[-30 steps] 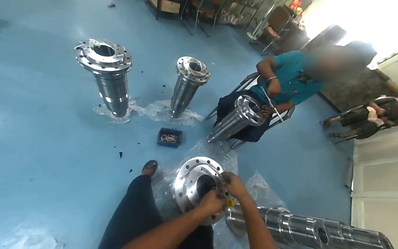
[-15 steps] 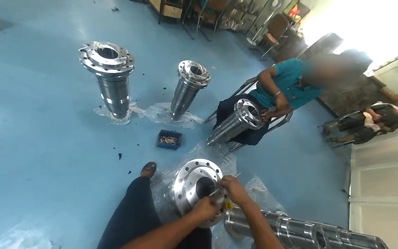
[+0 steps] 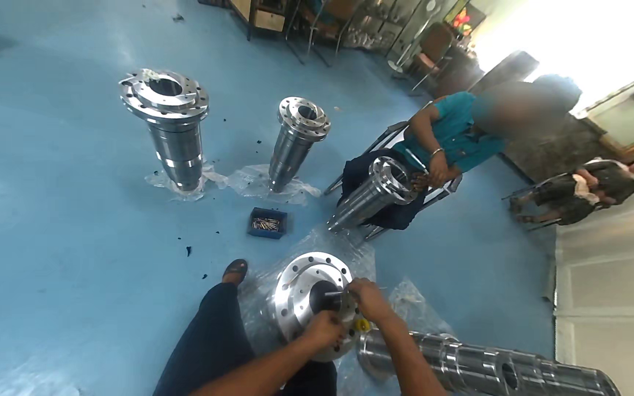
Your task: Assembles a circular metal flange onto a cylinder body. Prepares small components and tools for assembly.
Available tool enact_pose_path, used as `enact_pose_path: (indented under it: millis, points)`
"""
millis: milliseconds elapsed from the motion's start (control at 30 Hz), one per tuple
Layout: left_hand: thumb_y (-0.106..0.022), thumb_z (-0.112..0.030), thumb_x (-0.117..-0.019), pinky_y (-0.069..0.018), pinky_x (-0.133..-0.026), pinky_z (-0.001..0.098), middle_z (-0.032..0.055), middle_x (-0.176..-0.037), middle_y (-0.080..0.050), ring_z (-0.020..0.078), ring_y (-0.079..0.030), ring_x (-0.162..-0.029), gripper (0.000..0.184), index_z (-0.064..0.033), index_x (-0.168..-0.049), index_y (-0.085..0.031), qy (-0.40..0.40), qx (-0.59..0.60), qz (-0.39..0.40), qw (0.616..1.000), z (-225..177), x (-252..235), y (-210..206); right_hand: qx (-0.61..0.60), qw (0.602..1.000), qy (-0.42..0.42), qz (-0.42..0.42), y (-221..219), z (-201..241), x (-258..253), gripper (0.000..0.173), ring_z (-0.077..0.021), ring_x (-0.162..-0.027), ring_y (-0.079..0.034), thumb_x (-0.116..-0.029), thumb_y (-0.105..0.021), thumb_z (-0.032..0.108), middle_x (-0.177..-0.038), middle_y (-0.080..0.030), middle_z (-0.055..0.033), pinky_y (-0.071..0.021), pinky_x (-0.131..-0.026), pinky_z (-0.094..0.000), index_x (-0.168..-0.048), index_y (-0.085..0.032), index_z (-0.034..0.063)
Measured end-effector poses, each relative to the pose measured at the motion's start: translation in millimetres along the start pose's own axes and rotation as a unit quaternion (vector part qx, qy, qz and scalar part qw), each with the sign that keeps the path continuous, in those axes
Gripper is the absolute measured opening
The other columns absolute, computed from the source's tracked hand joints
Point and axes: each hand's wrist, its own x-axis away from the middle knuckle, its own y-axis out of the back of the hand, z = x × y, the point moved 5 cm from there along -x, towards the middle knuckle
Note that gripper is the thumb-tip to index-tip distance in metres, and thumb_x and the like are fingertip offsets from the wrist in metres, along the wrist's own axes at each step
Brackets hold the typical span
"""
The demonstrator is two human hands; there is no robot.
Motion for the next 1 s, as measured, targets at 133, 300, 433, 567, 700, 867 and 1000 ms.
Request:
enact_pose_path:
  millis: [133,300,433,567,700,867,1000]
  points:
    - [-0.053,-0.019,-0.1061,-0.0585,-0.084,0.0375,0.0154,-0.111,-0.070,0.0199,-0.071,-0.090,0.032,0.0025,-0.129,-0.059,-0.005,0.006,-0.001,1.000,1,-1,1,0.023,0.999,0.044,-0.021,-5,-2,-1,0.037,-0.0364,-0.130,-0.055,-0.0948,-0.051,-0.007,-0.130,-0.065,-0.0176,-0.0385,-0.114,-0.0511,-0.124,-0.071,0.0044]
    - [-0.054,-0.021,-0.1062,-0.0585,-0.083,0.0364,0.0143,-0.110,-0.069,0.0187,-0.071,-0.089,0.034,0.0023,-0.130,-0.058,0.004,0.004,-0.004,1.000,7,-4,3,0.041,0.995,0.090,-0.029,-7,-3,0,0.040,-0.0345,-0.136,-0.051,-0.0915,-0.049,-0.012,-0.131,-0.066,-0.0156,-0.0346,-0.119,-0.0482,-0.119,-0.073,0.0035]
    - [-0.054,-0.020,-0.1062,-0.0590,-0.084,0.0368,0.0153,-0.111,-0.069,0.0196,-0.071,-0.090,0.034,0.0027,-0.131,-0.057,0.003,0.017,-0.010,1.000,7,-3,4,0.056,0.992,0.106,-0.027,-7,-3,1,0.040,-0.0343,-0.136,-0.051,-0.0916,-0.051,-0.012,-0.131,-0.066,-0.0150,-0.0328,-0.120,-0.0488,-0.120,-0.073,0.0051]
    - [-0.055,-0.017,-0.1054,-0.0595,-0.080,0.0354,0.0147,-0.110,-0.069,0.0192,-0.071,-0.088,0.033,0.0007,-0.133,-0.055,0.010,0.044,-0.027,0.999,6,-2,6,0.051,0.994,0.097,-0.010,-4,-4,-1,0.046,-0.0325,-0.136,-0.052,-0.0943,-0.047,-0.010,-0.133,-0.065,-0.0135,-0.0330,-0.119,-0.0491,-0.127,-0.072,0.0106]
    - [-0.059,-0.017,-0.1038,-0.0604,-0.079,0.0366,0.0156,-0.109,-0.070,0.0209,-0.072,-0.087,0.040,-0.0004,-0.139,-0.050,-0.021,0.086,-0.053,0.995,1,2,9,0.012,0.995,0.094,-0.028,-6,-5,-1,0.046,-0.0328,-0.135,-0.053,-0.0936,-0.047,-0.011,-0.132,-0.066,-0.0138,-0.0358,-0.118,-0.0488,-0.124,-0.073,0.0106]
    - [-0.049,-0.025,-0.1101,-0.0606,-0.072,0.0323,0.0113,-0.099,-0.071,0.0161,-0.072,-0.076,0.034,0.0003,-0.132,-0.054,-0.072,0.084,-0.070,0.991,-11,4,12,-0.086,0.989,0.070,-0.099,-11,-8,3,0.045,-0.0312,-0.144,-0.047,-0.0941,-0.045,-0.013,-0.140,-0.063,-0.0144,-0.0314,-0.124,-0.0441,-0.126,-0.071,0.0055]
    - [-0.045,-0.027,-0.1113,-0.0600,-0.069,0.0310,0.0100,-0.098,-0.073,0.0150,-0.071,-0.073,0.033,0.0002,-0.128,-0.056,-0.068,0.074,-0.073,0.992,-10,3,13,-0.230,0.916,-0.122,-0.304,-2,-10,24,0.043,-0.0357,-0.126,-0.061,-0.0932,-0.052,-0.008,-0.136,-0.062,-0.0240,-0.0484,-0.108,-0.0476,-0.135,-0.062,-0.0040]
